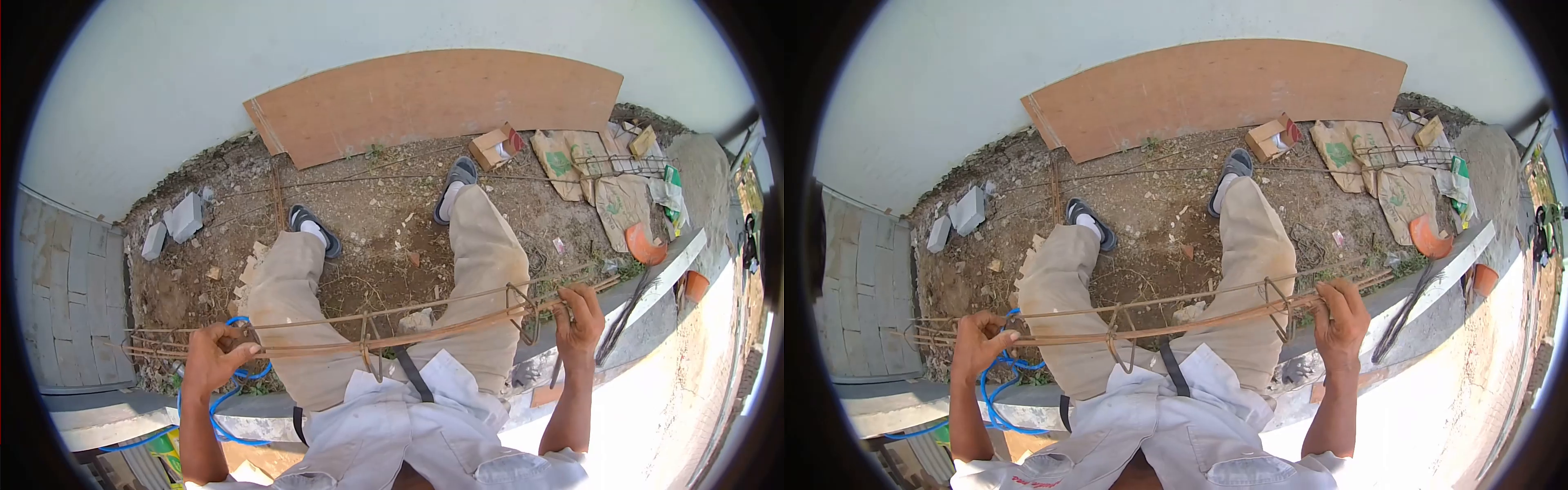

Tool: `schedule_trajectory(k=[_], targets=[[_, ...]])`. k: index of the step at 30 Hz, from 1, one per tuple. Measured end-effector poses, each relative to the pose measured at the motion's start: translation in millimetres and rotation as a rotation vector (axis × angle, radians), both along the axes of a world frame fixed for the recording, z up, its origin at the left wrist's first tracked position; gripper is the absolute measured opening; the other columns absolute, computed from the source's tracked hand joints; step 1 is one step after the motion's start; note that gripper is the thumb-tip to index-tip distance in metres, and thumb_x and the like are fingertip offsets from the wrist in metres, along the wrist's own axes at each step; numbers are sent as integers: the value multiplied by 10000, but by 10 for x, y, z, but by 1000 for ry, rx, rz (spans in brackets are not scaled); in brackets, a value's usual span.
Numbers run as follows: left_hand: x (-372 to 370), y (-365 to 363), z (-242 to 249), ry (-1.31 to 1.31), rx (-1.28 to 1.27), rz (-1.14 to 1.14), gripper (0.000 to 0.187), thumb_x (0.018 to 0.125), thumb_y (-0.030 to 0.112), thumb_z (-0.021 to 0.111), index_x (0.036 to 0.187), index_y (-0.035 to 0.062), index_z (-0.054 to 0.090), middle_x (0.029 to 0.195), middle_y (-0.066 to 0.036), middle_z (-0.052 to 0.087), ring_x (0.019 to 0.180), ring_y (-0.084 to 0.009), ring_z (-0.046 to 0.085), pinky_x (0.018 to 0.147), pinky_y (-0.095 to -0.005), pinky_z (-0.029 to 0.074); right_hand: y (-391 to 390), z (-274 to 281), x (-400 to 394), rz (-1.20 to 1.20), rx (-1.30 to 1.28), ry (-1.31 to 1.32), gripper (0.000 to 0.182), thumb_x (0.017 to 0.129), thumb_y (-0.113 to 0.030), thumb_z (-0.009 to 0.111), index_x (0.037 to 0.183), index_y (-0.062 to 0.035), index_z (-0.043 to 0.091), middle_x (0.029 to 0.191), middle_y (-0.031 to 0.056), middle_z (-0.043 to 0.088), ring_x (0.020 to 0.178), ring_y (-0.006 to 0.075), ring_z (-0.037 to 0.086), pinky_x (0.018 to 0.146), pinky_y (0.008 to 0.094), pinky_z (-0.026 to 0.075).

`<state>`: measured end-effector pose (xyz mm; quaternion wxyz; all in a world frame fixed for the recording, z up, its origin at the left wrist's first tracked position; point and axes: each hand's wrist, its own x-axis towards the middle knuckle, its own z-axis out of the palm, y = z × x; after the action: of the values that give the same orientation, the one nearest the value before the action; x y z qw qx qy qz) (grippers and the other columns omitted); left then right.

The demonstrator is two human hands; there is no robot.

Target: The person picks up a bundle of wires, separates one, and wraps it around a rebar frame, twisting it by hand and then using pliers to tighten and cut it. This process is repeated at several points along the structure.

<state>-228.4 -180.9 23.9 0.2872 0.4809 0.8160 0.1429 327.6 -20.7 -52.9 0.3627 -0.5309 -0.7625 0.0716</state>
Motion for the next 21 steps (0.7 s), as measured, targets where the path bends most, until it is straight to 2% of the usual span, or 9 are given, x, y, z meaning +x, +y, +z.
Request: schedule_trajectory(k=[2, 6, 7, 9, 10, 13, 14, 16, 21], targets=[[16, -33, -61, -203, -36, 6, 393, 795, 258, 930, 924, -69, 755, 692, -75, 688, 627, -85, 589, 542, -297, 463, -57, 179, 173, -31, -41, 14, 299, 772, 98, 777, 1055, 20, 723, 1041, 158, 699, 909, 345, 700, 804, 384, 562], [227, 183, 90, -150, -315, -257, 529, 724, 380, 993, 920, -66, 785, 724, -89, 734, 634, -96, 623, 579, -297, 494, -116, 523, 497, -121, -232, 8, 294, 753, 82, 791, 1034, 25, 727, 1022, 151, 716, 892, 318, 705, 782, 374, 550], [304, 275, 88, -203, -352, -298, 584, 730, 434, 987, 900, -86, 780, 638, -87, 679, 607, -116, 599, 571, -320, 484, -104, 617, 546, -153, -314, -9, 293, 749, 81, 795, 1029, 23, 732, 1013, 148, 721, 885, 312, 706, 774, 371, 547], [296, 434, -116, -232, -493, -441, 602, 790, 517, 923, 865, -64, 785, 639, -86, 687, 596, -136, 614, 580, -331, 497, -14, 660, 632, -168, -441, -32, 282, 746, 80, 805, 1015, 15, 750, 981, 141, 733, 861, 301, 711, 756, 371, 536], [297, 520, -258, -244, -564, -516, 622, 820, 559, 891, 847, -54, 787, 639, -85, 691, 590, -147, 622, 585, -337, 504, 81, 580, 677, -146, -465, -40, 283, 749, 75, 807, 1019, 12, 753, 989, 143, 734, 868, 310, 713, 762, 381, 536], [410, 816, -654, -263, -747, -491, 683, 887, 656, 783, 774, -18, 778, 626, -72, 681, 589, -172, 638, 592, -360, 517, 428, 90, 782, -76, -459, -94, 257, 792, 20, 810, 1043, -3, 759, 1010, 152, 727, 896, 349, 710, 788, 423, 537], [448, 898, -752, -263, -759, -482, 685, 894, 661, 773, 755, -10, 771, 624, -71, 679, 591, -174, 640, 593, -364, 519, 523, -16, 770, -37, -409, -131, 233, 829, -25, 810, 1057, -15, 762, 1014, 157, 718, 909, 371, 704, 803, 445, 537], [476, 1063, -916, -259, -783, -462, 692, 907, 671, 751, 715, 6, 758, 620, -71, 676, 595, -178, 643, 595, -372, 522, 610, -5, 676, -166, -318, -146, 201, 895, -104, 785, 1082, -37, 762, 1017, 160, 702, 922, 392, 690, 809, 466, 535], [332, 1134, -1319, -161, -513, -366, 641, 892, 591, 789, 723, -25, 742, 623, -71, 670, 587, -170, 625, 592, -376, 513, 540, 335, 511, -503, -204, -230, 198, 995, -211, 720, 1108, -51, 747, 983, 182, 693, 868, 406, 681, 762, 490, 519]])
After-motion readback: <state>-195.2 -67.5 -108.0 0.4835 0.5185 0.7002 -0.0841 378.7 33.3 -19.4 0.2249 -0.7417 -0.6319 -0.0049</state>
